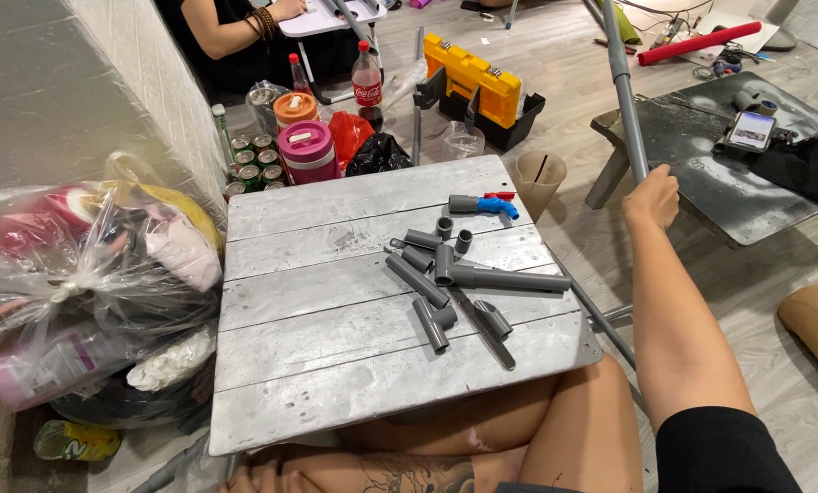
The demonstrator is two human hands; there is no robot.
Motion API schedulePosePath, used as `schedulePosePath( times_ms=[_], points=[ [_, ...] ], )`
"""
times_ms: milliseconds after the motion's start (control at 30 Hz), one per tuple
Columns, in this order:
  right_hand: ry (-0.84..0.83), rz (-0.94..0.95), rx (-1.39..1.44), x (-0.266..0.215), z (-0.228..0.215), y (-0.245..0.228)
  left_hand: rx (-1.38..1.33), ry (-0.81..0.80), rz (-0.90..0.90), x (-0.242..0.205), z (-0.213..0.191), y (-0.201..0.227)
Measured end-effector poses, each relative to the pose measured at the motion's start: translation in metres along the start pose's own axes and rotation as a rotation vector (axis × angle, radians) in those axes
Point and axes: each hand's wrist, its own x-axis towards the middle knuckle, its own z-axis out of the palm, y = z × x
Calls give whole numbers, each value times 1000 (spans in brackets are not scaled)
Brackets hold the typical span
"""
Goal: Assembling a structure using PVC pipes and various plastic connectors on a low wooden table while sitting on the floor.
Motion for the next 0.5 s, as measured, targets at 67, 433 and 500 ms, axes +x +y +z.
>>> schedulePosePath(
  times_ms=[67,433,500],
  points=[
    [-29,-1,15,1,0,1,72,-325,-185,-23,-9,-10],
    [-185,85,140,-1,-14,-3,-290,-1424,-382,3,-26,20],
    [-208,134,185,-2,-16,-7,-303,-1572,-435,49,-38,46]
  ],
)
